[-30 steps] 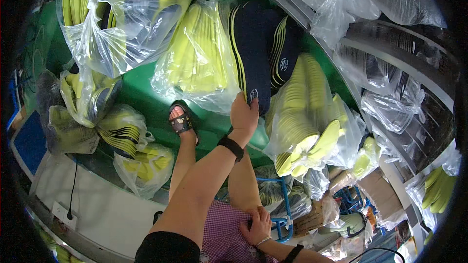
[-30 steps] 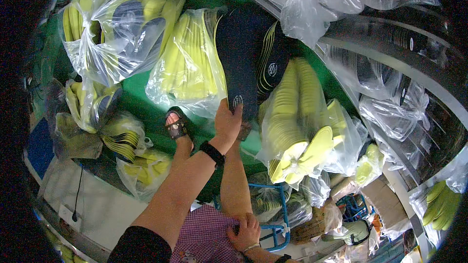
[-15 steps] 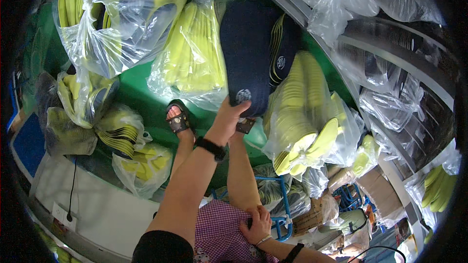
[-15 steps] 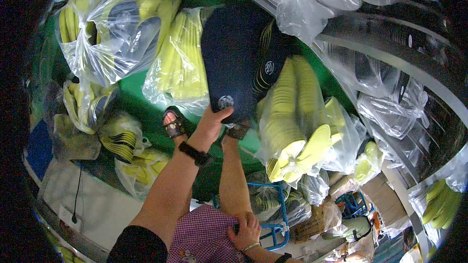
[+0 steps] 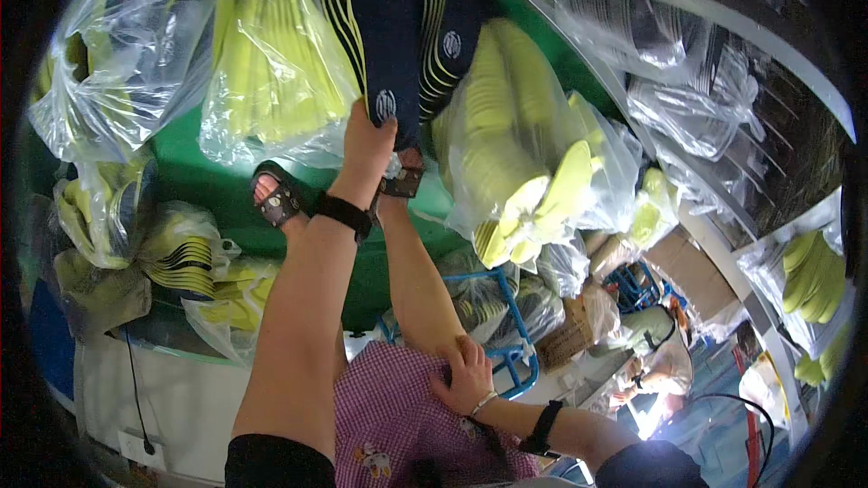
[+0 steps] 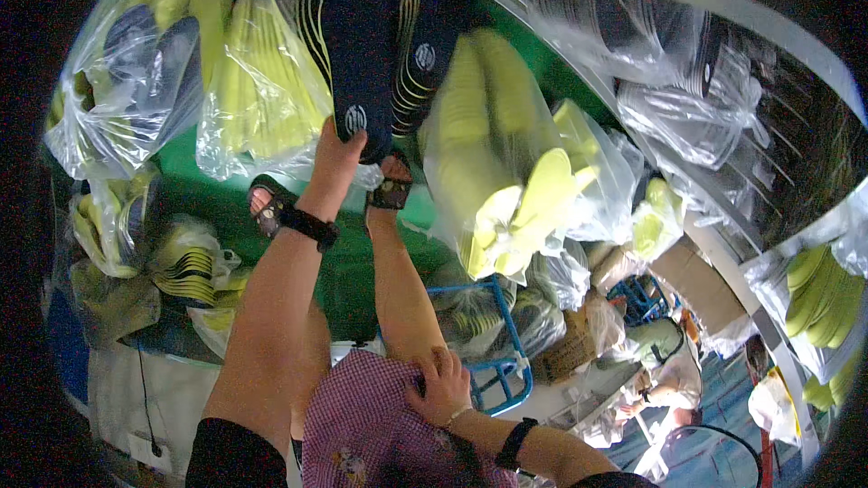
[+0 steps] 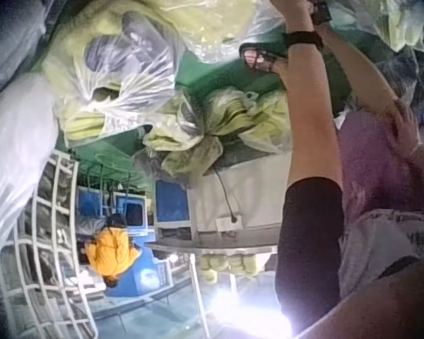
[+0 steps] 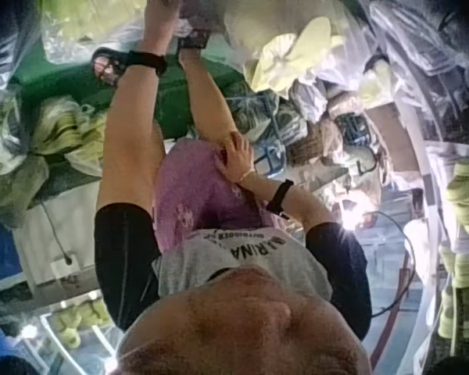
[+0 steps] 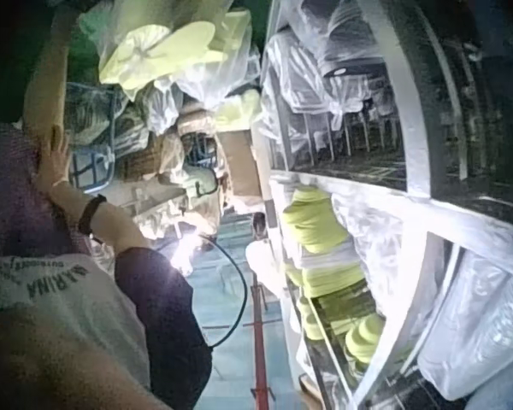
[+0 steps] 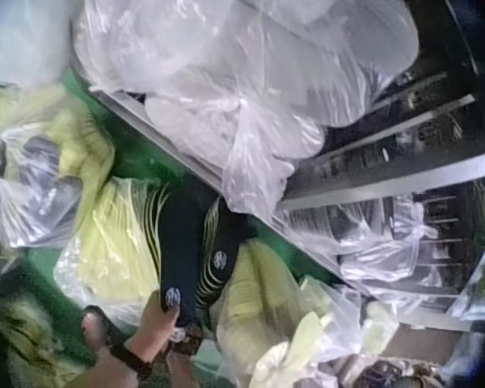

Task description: The person is inserting insoles into shoes at a manufacturing workstation.

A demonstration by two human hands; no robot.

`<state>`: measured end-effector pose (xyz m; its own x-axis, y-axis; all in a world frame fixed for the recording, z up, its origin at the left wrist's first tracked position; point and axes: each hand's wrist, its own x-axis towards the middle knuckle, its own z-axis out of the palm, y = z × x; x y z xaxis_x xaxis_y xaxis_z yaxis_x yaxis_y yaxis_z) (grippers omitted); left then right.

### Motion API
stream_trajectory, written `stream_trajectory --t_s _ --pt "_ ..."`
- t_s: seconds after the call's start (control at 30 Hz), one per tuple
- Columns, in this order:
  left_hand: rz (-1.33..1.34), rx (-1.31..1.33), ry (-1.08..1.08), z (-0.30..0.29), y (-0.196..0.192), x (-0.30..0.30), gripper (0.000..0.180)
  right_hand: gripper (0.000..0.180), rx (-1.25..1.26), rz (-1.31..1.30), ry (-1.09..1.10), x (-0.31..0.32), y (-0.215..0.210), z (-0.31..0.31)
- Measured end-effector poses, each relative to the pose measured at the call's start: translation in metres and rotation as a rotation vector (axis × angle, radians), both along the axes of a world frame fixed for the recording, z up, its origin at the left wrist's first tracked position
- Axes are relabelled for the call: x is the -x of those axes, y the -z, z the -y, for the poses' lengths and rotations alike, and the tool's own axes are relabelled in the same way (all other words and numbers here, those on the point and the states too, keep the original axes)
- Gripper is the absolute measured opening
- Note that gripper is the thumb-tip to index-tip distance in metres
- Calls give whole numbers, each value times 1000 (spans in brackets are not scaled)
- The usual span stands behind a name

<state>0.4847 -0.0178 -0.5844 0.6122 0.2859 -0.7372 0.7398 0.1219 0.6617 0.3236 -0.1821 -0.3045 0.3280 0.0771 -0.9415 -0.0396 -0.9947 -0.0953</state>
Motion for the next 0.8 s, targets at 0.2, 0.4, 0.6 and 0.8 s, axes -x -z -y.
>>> stream_trajectory --t_s 0.2,0.4,0.6,0.8 --pt "64 -28 -178 7 -27 5 50 55 38 -28 49 -3 1 -4" --pt "404 -407 113 31 -67 27 35 54 50 -55 80 -5 0 -1" --pt "349 -77 365 57 -108 61 22 47 97 656 251 -54 56 71" --pt "226 196 425 92 -117 63 20 35 160 471 401 -118 121 157"
